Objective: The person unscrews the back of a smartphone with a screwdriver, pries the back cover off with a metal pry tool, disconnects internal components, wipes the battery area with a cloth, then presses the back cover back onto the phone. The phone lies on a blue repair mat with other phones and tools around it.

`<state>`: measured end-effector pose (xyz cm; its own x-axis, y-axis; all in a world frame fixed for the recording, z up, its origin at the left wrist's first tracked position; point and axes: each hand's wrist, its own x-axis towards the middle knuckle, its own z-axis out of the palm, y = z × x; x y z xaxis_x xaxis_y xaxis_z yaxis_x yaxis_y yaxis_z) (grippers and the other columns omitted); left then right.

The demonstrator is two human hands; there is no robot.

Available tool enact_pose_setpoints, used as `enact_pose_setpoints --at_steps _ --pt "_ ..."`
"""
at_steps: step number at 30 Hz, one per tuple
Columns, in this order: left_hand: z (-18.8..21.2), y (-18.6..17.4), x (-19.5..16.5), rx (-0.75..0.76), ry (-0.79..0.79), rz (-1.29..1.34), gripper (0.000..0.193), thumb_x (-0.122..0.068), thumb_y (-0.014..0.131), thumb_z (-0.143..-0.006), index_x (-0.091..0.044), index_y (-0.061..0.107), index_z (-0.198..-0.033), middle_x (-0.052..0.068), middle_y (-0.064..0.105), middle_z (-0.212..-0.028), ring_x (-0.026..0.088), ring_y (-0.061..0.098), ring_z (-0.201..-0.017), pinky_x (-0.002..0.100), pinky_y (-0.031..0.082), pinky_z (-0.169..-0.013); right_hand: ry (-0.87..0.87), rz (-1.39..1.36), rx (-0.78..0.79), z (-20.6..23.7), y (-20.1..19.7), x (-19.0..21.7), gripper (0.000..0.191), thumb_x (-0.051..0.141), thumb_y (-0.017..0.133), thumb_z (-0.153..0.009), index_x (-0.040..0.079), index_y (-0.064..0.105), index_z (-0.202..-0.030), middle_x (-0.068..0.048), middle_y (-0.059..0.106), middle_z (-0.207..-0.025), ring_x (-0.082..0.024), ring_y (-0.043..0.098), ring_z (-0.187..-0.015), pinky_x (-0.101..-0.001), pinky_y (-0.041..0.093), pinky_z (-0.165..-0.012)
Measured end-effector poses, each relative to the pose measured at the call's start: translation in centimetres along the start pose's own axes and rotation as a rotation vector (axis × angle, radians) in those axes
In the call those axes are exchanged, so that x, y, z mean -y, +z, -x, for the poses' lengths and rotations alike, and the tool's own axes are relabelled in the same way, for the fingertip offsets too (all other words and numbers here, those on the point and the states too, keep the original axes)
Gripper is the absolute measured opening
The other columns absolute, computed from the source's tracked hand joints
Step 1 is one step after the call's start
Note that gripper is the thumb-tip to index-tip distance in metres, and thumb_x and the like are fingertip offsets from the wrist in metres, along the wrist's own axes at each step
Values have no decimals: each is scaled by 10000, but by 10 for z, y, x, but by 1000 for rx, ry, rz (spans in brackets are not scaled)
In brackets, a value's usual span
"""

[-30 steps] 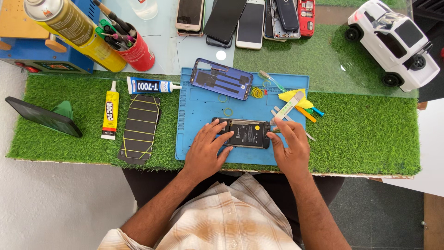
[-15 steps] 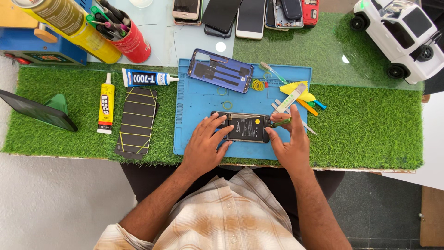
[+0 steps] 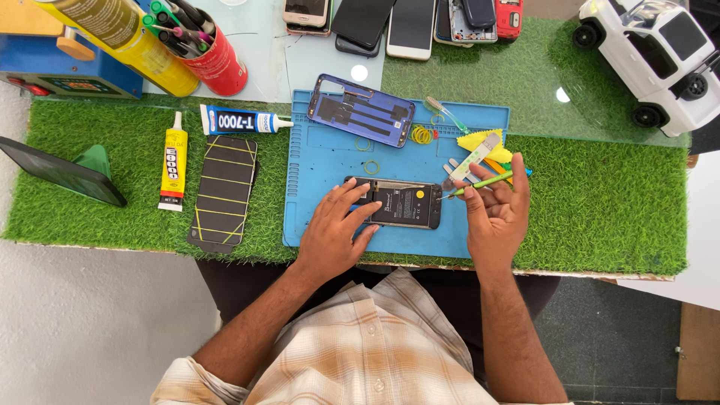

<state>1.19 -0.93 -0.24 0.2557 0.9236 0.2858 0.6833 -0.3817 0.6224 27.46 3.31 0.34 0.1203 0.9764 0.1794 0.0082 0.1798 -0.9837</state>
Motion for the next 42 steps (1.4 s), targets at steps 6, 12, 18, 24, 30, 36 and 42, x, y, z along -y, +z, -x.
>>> enact_pose_setpoints --at_steps 6,12,18,24,30,36,42 --pt "-19 0 -1 -88 -50 125 323 -207 789 -902 -114 726 -1205 74 652 -1234 276 593 -1244 505 407 -1145 -98 -83 44 -8 22 0 956 -63 642 -1091 178 -53 -1702 -217 698 -1258 -247 739 -1129 -365 615 -1006" --pt "-45 7 -2 -159 -66 239 249 -240 822 -870 -124 761 -1082 41 700 -1086 252 639 -1088 444 454 -980 17 -149 80 2 50 7 938 -68 651 -1042 169 16 -1690 -208 697 -1226 -249 746 -1104 -349 611 -964" --pt "-46 4 -4 -148 -60 257 103 -190 809 -882 -122 759 -940 27 712 -1045 251 650 -1080 445 460 -973 9 -199 93 7 56 6 904 -74 642 -1053 173 51 -1690 -217 691 -1236 -259 737 -1122 -362 611 -993" --pt "-56 -16 12 -160 -51 157 80 -144 793 -889 -105 739 -935 38 698 -1031 260 648 -1063 452 473 -959 7 -202 12 4 39 4 919 -50 640 -1071 186 8 -1694 -217 688 -1257 -271 739 -1139 -391 623 -1015" --pt "-58 -21 3 -118 -38 283 167 -172 813 -862 -107 760 -1007 51 693 -1066 271 639 -1071 440 482 -949 28 -217 -7 7 37 6 912 -40 641 -1073 190 15 -1696 -223 685 -1256 -273 740 -1131 -409 632 -1014" --pt "-54 -3 -14 -99 -13 292 150 -184 825 -857 -103 756 -964 46 702 -1100 270 640 -1113 452 467 -980 30 -256 35 14 48 8 925 -53 642 -1064 194 18 -1701 -226 682 -1263 -272 733 -1141 -397 617 -1017" --pt "-47 -5 0 -123 -46 298 106 -181 797 -899 -107 752 -960 29 700 -1110 251 645 -1116 436 471 -995 28 -262 6 15 42 4 932 -66 640 -1061 188 9 -1699 -219 685 -1253 -264 737 -1117 -392 621 -1006"
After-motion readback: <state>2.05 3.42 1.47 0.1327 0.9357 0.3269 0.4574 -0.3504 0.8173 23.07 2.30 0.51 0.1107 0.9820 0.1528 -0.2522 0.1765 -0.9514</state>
